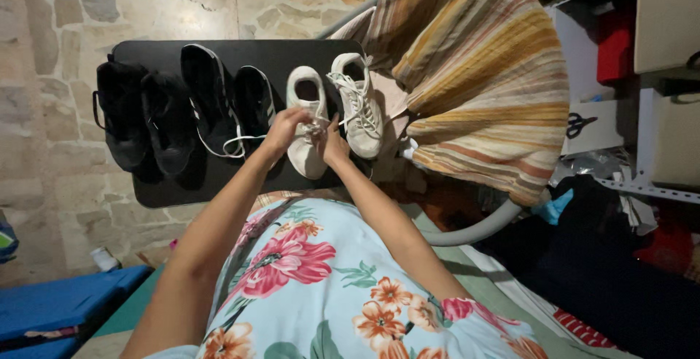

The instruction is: The person unlaces a pair of black sneakers and a pair of white sneakers on a black table, then relaces each shoe with its original laces. The person handles the shoes one at a time, threading the laces through the eyelets and tying them.

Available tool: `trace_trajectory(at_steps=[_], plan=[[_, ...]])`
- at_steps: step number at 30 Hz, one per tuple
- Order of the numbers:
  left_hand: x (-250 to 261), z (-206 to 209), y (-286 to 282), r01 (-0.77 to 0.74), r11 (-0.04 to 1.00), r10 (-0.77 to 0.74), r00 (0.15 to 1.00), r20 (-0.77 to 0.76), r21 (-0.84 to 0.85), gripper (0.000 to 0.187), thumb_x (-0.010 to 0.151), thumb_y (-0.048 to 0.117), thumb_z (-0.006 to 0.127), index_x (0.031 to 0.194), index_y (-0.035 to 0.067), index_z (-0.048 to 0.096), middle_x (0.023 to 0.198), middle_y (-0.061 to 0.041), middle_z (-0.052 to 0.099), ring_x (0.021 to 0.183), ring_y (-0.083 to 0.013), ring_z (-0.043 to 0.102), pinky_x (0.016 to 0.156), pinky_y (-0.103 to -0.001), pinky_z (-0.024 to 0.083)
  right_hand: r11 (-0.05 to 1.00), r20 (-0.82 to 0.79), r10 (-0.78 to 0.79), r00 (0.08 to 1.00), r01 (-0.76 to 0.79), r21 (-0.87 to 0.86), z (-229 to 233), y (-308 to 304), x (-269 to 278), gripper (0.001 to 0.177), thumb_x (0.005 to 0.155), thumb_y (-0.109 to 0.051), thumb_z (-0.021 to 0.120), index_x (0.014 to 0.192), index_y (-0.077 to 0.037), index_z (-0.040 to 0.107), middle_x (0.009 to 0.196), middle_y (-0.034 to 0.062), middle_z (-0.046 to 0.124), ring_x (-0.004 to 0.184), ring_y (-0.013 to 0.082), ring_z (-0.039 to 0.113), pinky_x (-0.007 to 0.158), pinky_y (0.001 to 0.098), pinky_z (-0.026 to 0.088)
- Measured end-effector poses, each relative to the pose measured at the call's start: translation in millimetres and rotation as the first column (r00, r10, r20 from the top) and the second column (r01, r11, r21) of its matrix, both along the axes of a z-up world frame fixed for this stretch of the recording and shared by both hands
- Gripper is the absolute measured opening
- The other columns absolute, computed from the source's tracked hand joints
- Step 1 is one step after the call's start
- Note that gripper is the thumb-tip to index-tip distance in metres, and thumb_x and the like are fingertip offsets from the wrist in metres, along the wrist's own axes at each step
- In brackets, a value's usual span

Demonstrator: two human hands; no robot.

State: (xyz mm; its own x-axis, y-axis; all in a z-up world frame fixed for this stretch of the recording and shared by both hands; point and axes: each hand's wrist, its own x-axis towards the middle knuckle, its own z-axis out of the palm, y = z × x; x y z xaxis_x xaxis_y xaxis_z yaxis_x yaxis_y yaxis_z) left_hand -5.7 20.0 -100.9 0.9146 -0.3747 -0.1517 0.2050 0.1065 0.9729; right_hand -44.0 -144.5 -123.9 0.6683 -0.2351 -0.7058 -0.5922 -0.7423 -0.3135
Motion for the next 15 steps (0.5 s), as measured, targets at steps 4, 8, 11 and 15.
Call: trace_trajectory(at_steps=[4, 8, 11, 15], plan=[[2.5, 20.0, -10.0, 0.191, 0.713, -0.271, 0.962, 0.015, 0.675, 0.031, 0.092, 0.035, 0.062, 0.096, 0.008, 0.076, 0.082, -0.013, 0.073, 0.075, -0.0287, 0.072, 0.074, -0.041, 0.054, 0.998, 0.062, 0.06, 0.996, -0.059, -0.011, -22.0, 1.1, -4.6, 0.106, 0.087, -0.047, 0.063, 0.163, -0.009, -0.001, 0.143, 0.0208, 0.058, 0.114, 0.0387, 0.069, 0.091, 0.0482, 0.057], [15.8, 49.8, -24.8, 0.306, 0.736, -0.378, 0.926, -0.009, 0.604, 0.032, 0.099, 0.033, 0.056, 0.092, 0.007, 0.072, 0.077, -0.009, 0.066, 0.066, -0.0223, 0.065, 0.067, -0.039, 0.052, 0.794, 0.471, 0.598, 0.648, -0.399, -0.459, -54.9, -2.0, -22.1, 0.07, 0.093, -0.048, 0.058, 0.152, -0.022, 0.03, 0.146, 0.0146, 0.058, 0.124, 0.0383, 0.067, 0.099, 0.0455, 0.055], [19.0, 72.6, -6.2, 0.274, 0.961, -0.277, 0.954, -0.111, -0.044, 0.03, 0.106, 0.028, 0.057, 0.097, 0.003, 0.069, 0.086, -0.003, 0.064, 0.08, -0.0123, 0.06, 0.078, -0.031, 0.051, 0.832, 0.326, 0.554, 0.766, -0.498, -0.244, -61.2, -12.3, -21.6, 0.04, 0.105, -0.048, 0.05, 0.142, -0.035, 0.058, 0.151, 0.0094, 0.06, 0.133, 0.034, 0.066, 0.11, 0.0467, 0.053], [25.1, 89.9, 12.8, 0.427, 0.795, -0.247, 0.877, -0.412, 0.431, 0.026, 0.102, 0.033, 0.055, 0.099, 0.018, 0.076, 0.068, -0.004, 0.056, 0.061, -0.0145, 0.047, 0.059, -0.032, 0.044, 0.976, -0.009, 0.206, 0.979, -0.206, -0.07, -49.6, -12.0, -6.2, 0.065, 0.102, -0.055, 0.044, 0.149, -0.009, 0.044, 0.146, 0.0227, 0.059, 0.118, 0.0388, 0.066, 0.106, 0.0518, 0.05]])
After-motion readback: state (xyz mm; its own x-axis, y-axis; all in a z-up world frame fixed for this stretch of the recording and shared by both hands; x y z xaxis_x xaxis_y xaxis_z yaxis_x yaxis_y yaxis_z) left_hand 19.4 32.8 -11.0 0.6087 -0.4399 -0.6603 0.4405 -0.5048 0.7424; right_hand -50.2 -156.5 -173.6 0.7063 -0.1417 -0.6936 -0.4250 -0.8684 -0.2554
